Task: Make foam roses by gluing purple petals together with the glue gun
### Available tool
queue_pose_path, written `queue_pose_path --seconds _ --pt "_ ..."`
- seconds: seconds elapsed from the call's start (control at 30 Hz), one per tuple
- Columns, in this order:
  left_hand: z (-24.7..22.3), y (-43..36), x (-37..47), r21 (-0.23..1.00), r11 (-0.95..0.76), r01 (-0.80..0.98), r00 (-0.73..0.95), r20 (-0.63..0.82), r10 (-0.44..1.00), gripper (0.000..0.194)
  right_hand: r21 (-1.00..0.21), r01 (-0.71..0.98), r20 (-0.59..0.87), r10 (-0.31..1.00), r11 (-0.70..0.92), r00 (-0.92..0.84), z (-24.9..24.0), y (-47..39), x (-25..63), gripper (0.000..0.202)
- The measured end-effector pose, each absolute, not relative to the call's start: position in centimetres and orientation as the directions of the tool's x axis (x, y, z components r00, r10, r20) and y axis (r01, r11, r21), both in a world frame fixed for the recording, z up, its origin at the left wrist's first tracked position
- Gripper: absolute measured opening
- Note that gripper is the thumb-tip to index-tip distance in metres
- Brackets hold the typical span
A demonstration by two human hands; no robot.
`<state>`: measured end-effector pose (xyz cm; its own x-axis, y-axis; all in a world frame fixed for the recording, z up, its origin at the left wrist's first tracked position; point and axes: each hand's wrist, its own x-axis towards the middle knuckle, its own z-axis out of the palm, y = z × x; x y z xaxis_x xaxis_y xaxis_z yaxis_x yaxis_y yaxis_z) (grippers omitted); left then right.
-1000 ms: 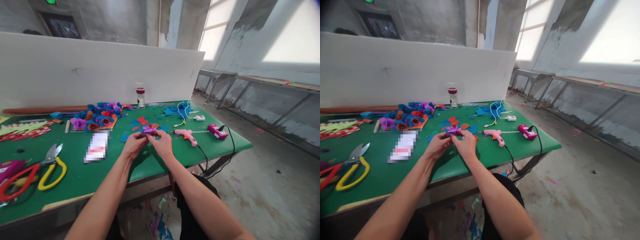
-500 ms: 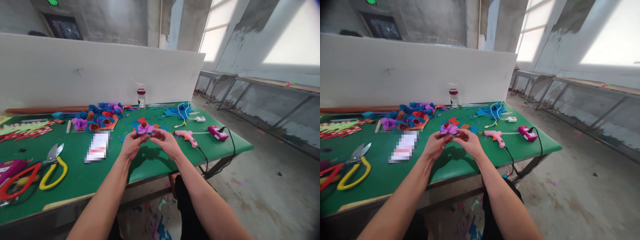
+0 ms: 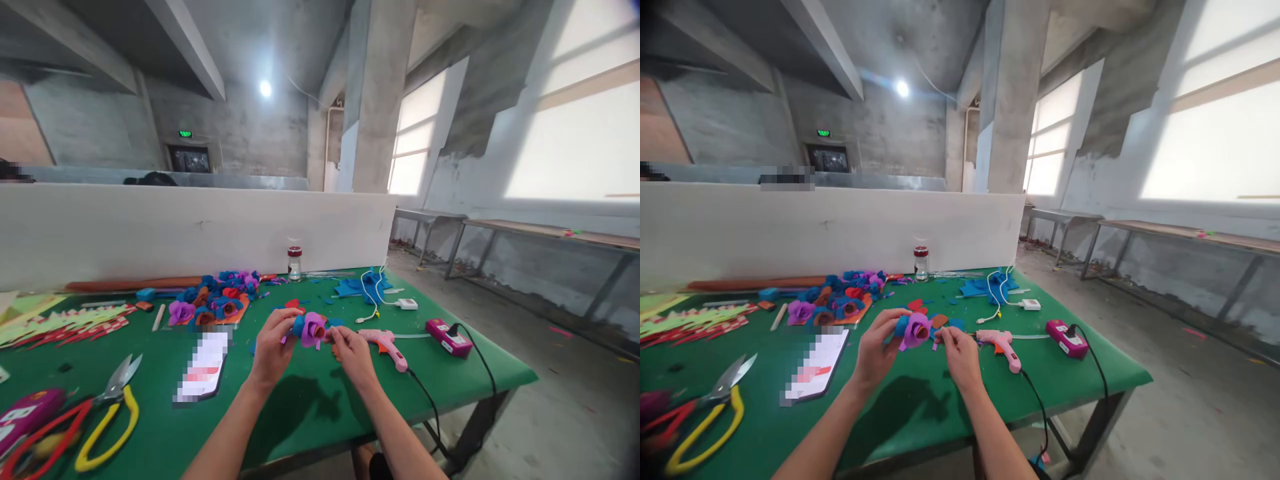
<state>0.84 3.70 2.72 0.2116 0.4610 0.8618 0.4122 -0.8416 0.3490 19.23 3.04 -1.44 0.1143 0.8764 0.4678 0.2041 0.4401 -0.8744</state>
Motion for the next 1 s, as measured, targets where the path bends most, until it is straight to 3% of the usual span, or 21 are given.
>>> queue_pose_path --seconds 0.13,0.3,0.4,0.63,0.77,0.83,1.0 --pt "2.3 5.6 1.2 0.446 -0.837 0.319 0.271 0.803 0.531 0.018 -0.830 0.127 0.555 0.827 0.543 0.089 -1.2 4.5 18.4 0.025" --pt "1.0 6.0 0.8 0.591 -0.781 0.205 0.271 0.732 0.625 0.012 -0.754 0.022 0.648 0.748 0.657 -0.140 -1.1 4.9 17.3 0.021" --pt "1.0 5.4 0.4 0.648 -0.748 0.142 0.296 0.693 0.657 0.013 -0.722 0.105 0.661 0.726 0.684 -0.189 -1.3 4.3 17.1 0.014" --pt "2.2 4.8 0.4 0.786 -0.615 0.061 0.380 0.551 0.743 0.019 -0.662 0.249 0.706 0.700 0.707 -0.110 -1.1 3.1 18.3 0.015" --pt "2.7 4.9 -0.5 0.919 -0.392 -0.031 0.212 0.390 0.896 0.028 -0.600 0.299 0.745 0.654 0.742 -0.130 -1.0 2.9 19.4 0.020" --pt "3.1 4.7 -0.9 0.951 -0.300 -0.069 0.205 0.308 0.929 0.028 -0.583 0.322 0.748 0.648 0.746 -0.146 -1.1 3.0 19.6 0.020" --pt "4.6 3.6 -1.7 0.976 -0.214 0.040 0.328 0.190 0.925 0.037 -0.546 0.331 0.748 0.626 0.769 -0.222 -1.2 2.8 19.0 0.022"
